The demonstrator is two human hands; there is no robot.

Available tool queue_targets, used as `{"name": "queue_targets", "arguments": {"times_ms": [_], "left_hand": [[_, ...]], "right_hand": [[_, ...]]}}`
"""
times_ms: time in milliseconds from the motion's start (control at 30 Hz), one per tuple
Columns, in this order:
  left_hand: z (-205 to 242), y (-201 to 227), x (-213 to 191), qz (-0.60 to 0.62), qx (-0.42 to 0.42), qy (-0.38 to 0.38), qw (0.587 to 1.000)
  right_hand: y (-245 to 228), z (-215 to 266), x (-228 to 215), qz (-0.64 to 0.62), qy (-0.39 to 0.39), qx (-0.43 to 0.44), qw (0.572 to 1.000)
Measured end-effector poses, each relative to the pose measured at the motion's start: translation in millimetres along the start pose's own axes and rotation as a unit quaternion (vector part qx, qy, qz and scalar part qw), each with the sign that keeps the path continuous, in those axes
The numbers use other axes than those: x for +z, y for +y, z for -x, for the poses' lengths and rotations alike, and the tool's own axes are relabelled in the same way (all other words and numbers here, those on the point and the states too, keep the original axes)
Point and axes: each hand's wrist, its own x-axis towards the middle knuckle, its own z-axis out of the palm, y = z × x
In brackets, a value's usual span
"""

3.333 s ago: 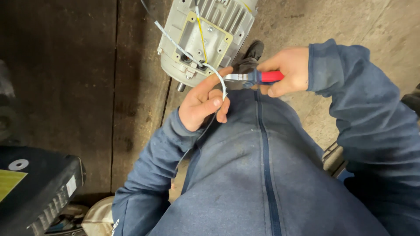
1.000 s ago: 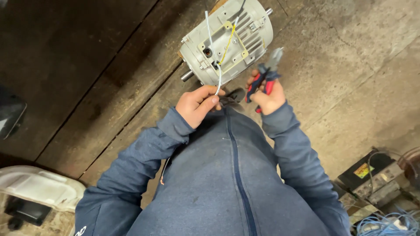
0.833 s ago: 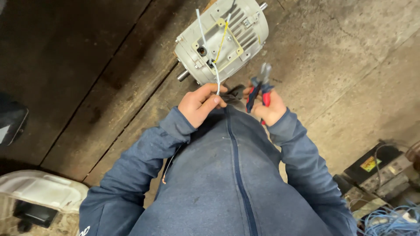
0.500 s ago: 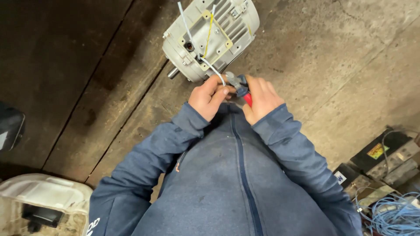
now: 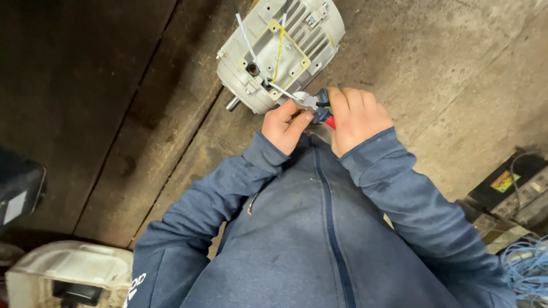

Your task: The person kneels on the workshop floor working on an electric motor, using combination pliers to strip insulation from the motor's lead wires and twist the bare conductor ends together. They reposition the motor on a cardboard pad and continue stripping and joining the wires throughout the clip.

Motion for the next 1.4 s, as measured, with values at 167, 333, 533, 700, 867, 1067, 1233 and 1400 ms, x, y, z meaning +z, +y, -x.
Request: {"name": "queue_targets", "arguments": {"times_ms": [167,333,533,700,867,1067,1233,1400], "left_hand": [[-6.0,5.0,-2.0,-0.017,-0.029,-0.009,0.999],[-7.8,9.4,-2.3,-0.019,-0.038,-0.009,0.999],[-10.3,12.8,-1.9,-0.070,-0.057,-0.006,0.996],[-12.3,18.5,-3.8,-0.068,-0.053,-0.015,0.996],[-13.6,26.6,-4.4,-0.066,-0.062,-0.018,0.996],[-14.0,32.0,-5.8,-0.095,-0.040,-0.017,0.995],[-14.1,33.0,-6.0,-0.076,-0.056,-0.027,0.995],[-16.8,35.1,-6.3,-0.083,-0.059,-0.027,0.994]], "right_hand": [[-5.9,-4.7,-11.5,0.068,-0.013,-0.007,0.998],[-7.4,-6.8,-12.3,0.102,-0.030,0.001,0.994],[-6.7,-8.0,-16.1,0.133,-0.027,-0.017,0.991],[-4.5,-9.7,-17.6,0.178,-0.049,-0.027,0.982],[-8.2,-19.6,-27.6,0.199,-0.036,-0.051,0.978],[2.0,-11.6,-18.1,0.214,-0.043,-0.066,0.974],[1.9,-19.8,-25.6,0.219,-0.023,-0.079,0.972],[10.7,-26.8,-22.9,0.209,0.023,-0.119,0.970]]}}
